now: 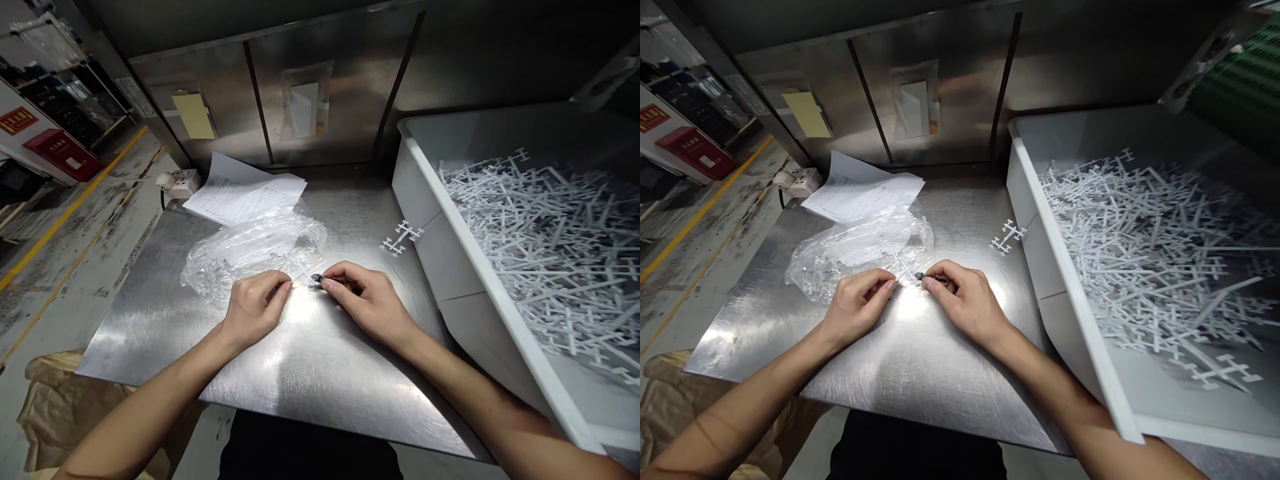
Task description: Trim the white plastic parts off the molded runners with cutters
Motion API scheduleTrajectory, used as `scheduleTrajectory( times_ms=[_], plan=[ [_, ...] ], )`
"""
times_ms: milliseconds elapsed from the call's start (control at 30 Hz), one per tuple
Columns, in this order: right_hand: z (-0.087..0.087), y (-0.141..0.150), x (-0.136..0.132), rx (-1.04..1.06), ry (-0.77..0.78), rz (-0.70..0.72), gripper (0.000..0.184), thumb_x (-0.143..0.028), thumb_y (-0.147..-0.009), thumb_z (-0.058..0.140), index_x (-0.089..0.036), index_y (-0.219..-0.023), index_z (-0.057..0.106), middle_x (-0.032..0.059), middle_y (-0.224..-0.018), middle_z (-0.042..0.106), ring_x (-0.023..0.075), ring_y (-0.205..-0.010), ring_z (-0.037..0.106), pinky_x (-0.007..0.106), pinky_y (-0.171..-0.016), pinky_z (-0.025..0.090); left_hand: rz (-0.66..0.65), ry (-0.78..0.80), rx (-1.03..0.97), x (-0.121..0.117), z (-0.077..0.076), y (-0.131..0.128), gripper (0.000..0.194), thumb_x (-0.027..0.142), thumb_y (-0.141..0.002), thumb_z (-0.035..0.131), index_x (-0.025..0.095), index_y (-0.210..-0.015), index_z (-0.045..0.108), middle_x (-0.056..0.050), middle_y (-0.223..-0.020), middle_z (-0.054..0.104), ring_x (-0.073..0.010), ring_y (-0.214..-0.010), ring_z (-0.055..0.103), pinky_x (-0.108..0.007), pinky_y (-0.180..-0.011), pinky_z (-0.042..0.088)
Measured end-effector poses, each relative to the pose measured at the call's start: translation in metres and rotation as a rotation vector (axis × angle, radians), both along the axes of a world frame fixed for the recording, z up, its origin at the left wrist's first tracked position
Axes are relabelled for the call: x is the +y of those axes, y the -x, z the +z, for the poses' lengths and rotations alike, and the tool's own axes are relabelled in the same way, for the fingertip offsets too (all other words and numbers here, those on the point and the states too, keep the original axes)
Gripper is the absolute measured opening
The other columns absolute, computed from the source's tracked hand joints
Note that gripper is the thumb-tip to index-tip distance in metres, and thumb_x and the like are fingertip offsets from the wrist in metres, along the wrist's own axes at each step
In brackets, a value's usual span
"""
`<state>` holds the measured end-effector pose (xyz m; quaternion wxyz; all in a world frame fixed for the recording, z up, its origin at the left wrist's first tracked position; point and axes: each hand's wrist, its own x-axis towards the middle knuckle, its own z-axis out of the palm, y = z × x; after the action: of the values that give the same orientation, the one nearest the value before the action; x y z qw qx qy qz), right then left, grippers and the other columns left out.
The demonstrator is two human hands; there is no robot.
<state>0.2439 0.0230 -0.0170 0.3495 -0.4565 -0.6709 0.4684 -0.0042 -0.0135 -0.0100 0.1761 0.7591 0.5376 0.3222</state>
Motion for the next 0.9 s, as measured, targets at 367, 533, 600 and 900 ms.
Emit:
scheduleTrajectory(
  times_ms=[367,533,600,900],
  plan=[
    [0.008,-0.002,0.003,0.322,0.065,-0.085,0.021,-0.042,-0.101,0.073,-0.021,-0.099,0.075,-0.0023,-0.068,0.065,0.0153,-0.057,0.059,0.031,-0.059,0.048,-0.015,-0.096,0.006,0.001,0.002,0.0,0.016,0.02,-0.106,0.062,0.018,-0.097,0.075,0.001,-0.076,0.073,-0.0125,-0.064,0.064,-0.026,-0.06,0.041],
    [0.012,-0.001,-0.003,0.157,-0.074,-0.058,0.016,-0.036,-0.098,0.077,-0.021,-0.099,0.08,0.0016,-0.079,0.073,0.0166,-0.066,0.062,0.031,-0.061,0.047,-0.02,-0.141,0.023,0.001,0.004,0.001,0.016,0.019,-0.107,0.06,0.018,-0.098,0.074,0.0,-0.08,0.075,-0.0127,-0.066,0.066,-0.026,-0.061,0.042],
    [0.014,0.0,-0.005,0.133,-0.083,-0.048,0.016,-0.036,-0.099,0.076,-0.021,-0.099,0.08,0.002,-0.08,0.074,0.0172,-0.068,0.063,0.032,-0.062,0.047,-0.026,-0.159,0.029,0.001,0.005,0.001,0.016,0.019,-0.107,0.06,0.018,-0.099,0.074,0.0,-0.08,0.075,-0.0127,-0.067,0.066,-0.026,-0.061,0.042],
    [0.017,0.001,-0.007,0.114,-0.024,0.001,0.017,-0.038,-0.1,0.075,-0.022,-0.101,0.081,0.0017,-0.081,0.074,0.018,-0.071,0.065,0.032,-0.066,0.049,-0.066,-0.236,0.063,0.0,0.004,-0.001,0.015,0.017,-0.108,0.059,0.017,-0.1,0.073,0.0,-0.077,0.072,-0.0121,-0.063,0.062,-0.027,-0.06,0.042]
  ],
)
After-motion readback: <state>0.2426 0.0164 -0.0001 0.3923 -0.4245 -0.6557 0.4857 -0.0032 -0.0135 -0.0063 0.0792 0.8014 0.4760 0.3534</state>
